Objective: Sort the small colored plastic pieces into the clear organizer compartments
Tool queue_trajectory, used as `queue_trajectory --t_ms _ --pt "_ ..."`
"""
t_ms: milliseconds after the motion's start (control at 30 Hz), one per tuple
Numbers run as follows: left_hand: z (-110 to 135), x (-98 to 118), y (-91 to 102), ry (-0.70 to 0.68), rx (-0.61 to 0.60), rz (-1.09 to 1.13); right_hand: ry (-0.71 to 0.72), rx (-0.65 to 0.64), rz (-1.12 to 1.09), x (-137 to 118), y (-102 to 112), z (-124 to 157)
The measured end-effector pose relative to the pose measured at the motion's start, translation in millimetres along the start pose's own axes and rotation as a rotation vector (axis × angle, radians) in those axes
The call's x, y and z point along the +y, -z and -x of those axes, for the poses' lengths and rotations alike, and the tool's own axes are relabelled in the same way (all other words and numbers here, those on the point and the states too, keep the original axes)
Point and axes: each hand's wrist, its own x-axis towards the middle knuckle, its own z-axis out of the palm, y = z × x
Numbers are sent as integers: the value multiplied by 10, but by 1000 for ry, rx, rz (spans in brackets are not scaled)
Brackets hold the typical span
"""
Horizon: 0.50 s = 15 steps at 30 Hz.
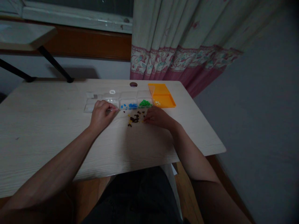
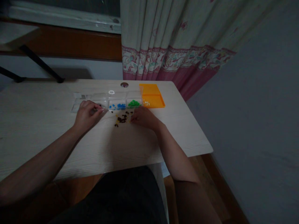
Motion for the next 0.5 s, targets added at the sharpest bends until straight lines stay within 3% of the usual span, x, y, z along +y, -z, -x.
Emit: queue_trajectory --t_ms 367,500 --pt "-28 -64 44 84 69 -31 -35 22 -52 96 -89 -55" --pt "-32 -143 42 91 97 -58 -74 100 -40 97 -95 -64"
